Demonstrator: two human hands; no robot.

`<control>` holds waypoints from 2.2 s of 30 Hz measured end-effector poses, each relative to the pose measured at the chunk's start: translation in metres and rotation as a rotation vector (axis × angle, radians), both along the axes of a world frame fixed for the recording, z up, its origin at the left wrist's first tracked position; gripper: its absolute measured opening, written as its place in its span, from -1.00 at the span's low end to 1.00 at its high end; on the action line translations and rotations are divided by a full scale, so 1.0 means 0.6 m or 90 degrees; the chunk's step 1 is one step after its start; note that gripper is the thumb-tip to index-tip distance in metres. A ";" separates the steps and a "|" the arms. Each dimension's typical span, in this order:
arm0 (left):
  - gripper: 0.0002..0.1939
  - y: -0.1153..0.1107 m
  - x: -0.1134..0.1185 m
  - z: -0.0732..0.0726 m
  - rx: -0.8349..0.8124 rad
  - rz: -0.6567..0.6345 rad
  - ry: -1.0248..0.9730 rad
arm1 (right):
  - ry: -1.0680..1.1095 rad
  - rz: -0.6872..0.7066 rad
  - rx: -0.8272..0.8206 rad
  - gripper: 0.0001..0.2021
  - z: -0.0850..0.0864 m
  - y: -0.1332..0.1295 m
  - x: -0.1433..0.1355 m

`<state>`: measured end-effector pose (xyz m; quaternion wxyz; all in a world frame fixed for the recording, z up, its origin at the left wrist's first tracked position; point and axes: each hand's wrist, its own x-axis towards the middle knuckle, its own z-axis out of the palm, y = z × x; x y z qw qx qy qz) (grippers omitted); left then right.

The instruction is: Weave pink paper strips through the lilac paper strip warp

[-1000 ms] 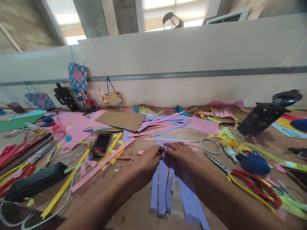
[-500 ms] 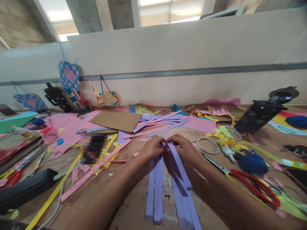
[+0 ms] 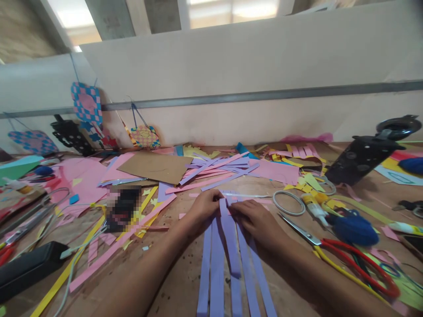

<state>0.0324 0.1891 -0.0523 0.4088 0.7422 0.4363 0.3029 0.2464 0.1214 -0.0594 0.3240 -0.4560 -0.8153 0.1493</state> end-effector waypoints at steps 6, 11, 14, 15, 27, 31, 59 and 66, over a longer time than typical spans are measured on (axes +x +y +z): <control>-0.87 0.010 0.003 0.002 0.009 0.007 -0.012 | -0.100 0.001 0.097 -0.72 -0.014 0.000 -0.001; -0.89 0.018 0.005 0.000 0.024 0.011 0.001 | -0.137 0.009 0.153 -0.69 -0.010 -0.004 -0.002; -0.88 0.019 0.007 -0.006 0.027 0.013 -0.002 | -0.153 0.037 0.164 -0.71 -0.005 -0.007 -0.006; -0.88 0.019 0.008 -0.007 0.028 0.016 -0.005 | -0.158 0.049 0.163 -0.73 -0.003 -0.008 -0.007; -0.97 0.017 0.020 -0.010 0.035 0.052 -0.081 | -0.158 0.056 0.153 -0.76 0.003 -0.009 -0.002; -0.96 0.021 0.018 -0.017 0.024 0.056 -0.102 | -0.167 0.073 0.180 -0.73 0.002 -0.012 -0.007; -0.90 0.011 -0.001 0.037 -0.013 -0.093 0.047 | -0.174 -0.053 -0.001 -0.74 0.017 0.004 0.037; -0.74 -0.029 -0.031 0.122 0.053 -0.219 0.223 | -0.217 0.023 -0.075 -0.80 0.043 0.000 0.036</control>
